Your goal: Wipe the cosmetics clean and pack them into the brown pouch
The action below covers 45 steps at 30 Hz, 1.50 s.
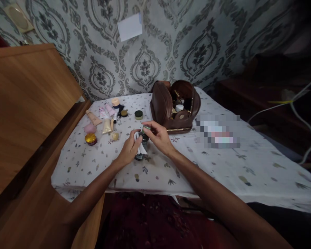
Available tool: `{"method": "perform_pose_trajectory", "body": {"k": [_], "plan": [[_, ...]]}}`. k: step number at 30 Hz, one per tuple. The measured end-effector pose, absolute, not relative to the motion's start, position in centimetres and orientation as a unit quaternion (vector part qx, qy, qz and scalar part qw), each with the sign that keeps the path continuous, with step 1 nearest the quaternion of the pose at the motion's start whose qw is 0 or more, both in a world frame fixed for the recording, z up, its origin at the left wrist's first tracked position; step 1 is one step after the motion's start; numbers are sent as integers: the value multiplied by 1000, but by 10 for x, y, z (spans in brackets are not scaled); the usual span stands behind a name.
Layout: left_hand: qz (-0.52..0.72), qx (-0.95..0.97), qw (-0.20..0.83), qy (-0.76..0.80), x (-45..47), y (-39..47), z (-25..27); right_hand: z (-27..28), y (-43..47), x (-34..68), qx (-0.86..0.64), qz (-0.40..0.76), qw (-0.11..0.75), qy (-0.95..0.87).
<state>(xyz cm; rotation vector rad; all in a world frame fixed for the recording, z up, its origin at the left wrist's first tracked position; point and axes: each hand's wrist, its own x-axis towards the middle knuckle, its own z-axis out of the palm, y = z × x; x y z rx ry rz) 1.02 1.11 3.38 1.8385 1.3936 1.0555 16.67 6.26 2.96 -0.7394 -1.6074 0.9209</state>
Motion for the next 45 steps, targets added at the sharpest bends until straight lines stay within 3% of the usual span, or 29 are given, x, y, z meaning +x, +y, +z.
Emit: {"method": "perform_pose_trajectory", "body": {"k": [7, 14, 19, 24, 29, 34, 40, 42, 45], "plan": [[452, 681, 343, 464, 21, 31, 47, 31, 56, 167, -306, 383, 550, -676], [358, 571, 579, 459, -7, 13, 39, 36, 60, 171, -307, 394, 636, -589], [408, 473, 636, 453, -18, -5, 30, 36, 60, 170, -311, 364, 674, -563], [499, 417, 543, 532, -16, -5, 33, 35, 62, 166, -289, 408, 675, -543], [546, 486, 400, 553, -22, 2, 46, 31, 62, 164, -283, 440, 635, -569], [577, 524, 271, 565, -36, 16, 57, 23, 57, 160, -330, 413, 559, -638], [596, 565, 111, 559, -37, 37, 70, 17, 44, 149, -305, 476, 482, -669], [634, 514, 129, 563, -28, 45, 71, 16, 40, 146, -302, 518, 468, -649], [697, 392, 260, 541, -8, 53, 66, 15, 37, 142, -291, 584, 459, -603]]}}
